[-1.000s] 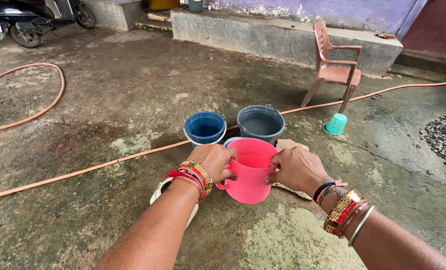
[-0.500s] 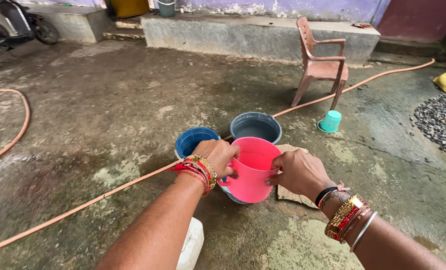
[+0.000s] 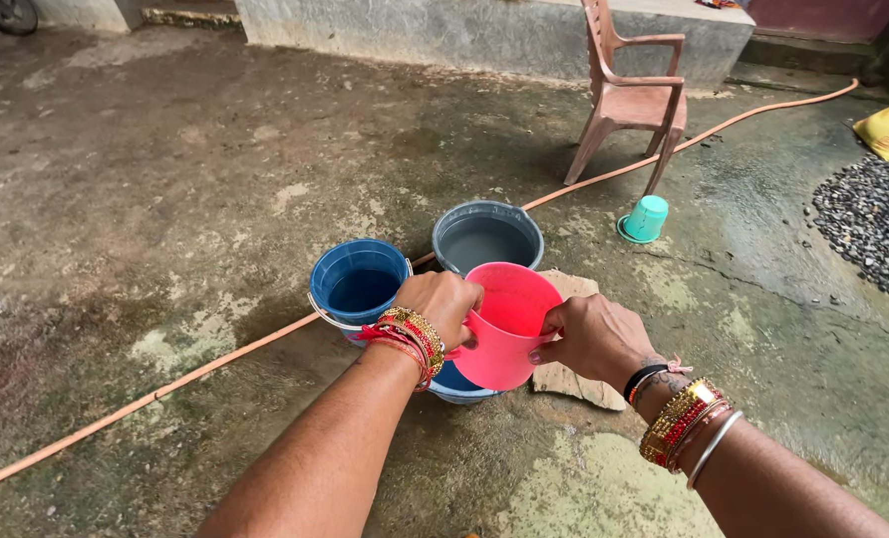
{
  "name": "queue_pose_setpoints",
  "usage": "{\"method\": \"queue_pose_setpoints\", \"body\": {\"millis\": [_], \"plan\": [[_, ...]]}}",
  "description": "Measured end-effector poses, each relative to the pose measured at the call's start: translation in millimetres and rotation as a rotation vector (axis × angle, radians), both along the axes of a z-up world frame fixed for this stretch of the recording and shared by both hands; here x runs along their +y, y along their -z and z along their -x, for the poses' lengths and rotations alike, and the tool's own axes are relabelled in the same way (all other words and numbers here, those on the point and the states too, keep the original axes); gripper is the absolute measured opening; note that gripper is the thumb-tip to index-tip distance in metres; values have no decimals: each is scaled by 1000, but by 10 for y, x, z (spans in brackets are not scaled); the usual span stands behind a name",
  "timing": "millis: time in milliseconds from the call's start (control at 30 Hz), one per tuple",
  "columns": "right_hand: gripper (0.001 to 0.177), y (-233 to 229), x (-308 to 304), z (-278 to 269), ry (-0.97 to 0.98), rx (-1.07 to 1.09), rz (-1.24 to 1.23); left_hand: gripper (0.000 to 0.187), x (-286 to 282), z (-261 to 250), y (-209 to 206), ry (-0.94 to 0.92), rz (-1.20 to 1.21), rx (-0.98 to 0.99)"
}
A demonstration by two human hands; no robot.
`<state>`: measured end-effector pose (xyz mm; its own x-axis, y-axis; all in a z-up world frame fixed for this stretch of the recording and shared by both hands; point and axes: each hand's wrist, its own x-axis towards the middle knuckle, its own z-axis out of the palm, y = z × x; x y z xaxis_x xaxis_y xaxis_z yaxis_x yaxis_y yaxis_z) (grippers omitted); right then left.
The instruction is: The person scoops water from a bucket into a pink mug and pours it over plants in a garden area, walking back and forth to refill the mug.
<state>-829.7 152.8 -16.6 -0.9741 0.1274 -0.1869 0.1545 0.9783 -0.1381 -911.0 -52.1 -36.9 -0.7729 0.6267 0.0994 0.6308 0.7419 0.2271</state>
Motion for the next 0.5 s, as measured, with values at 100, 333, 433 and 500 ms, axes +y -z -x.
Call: {"method": "queue_pose_setpoints", "body": {"millis": [100, 333, 433, 500], "plan": [[41, 59, 180, 297, -7, -28, 17, 38, 173, 190, 42, -42, 23, -30], [40, 490, 492, 854, -101, -101, 143, 27, 382, 539, 229, -148, -138, -148], [47, 732, 552, 1102, -183, -98, 278, 23, 414, 727, 311, -148, -186, -143], [47, 829, 534, 1204, -121, -144, 303, 23, 428, 802, 390, -140, -254, -115]]}}
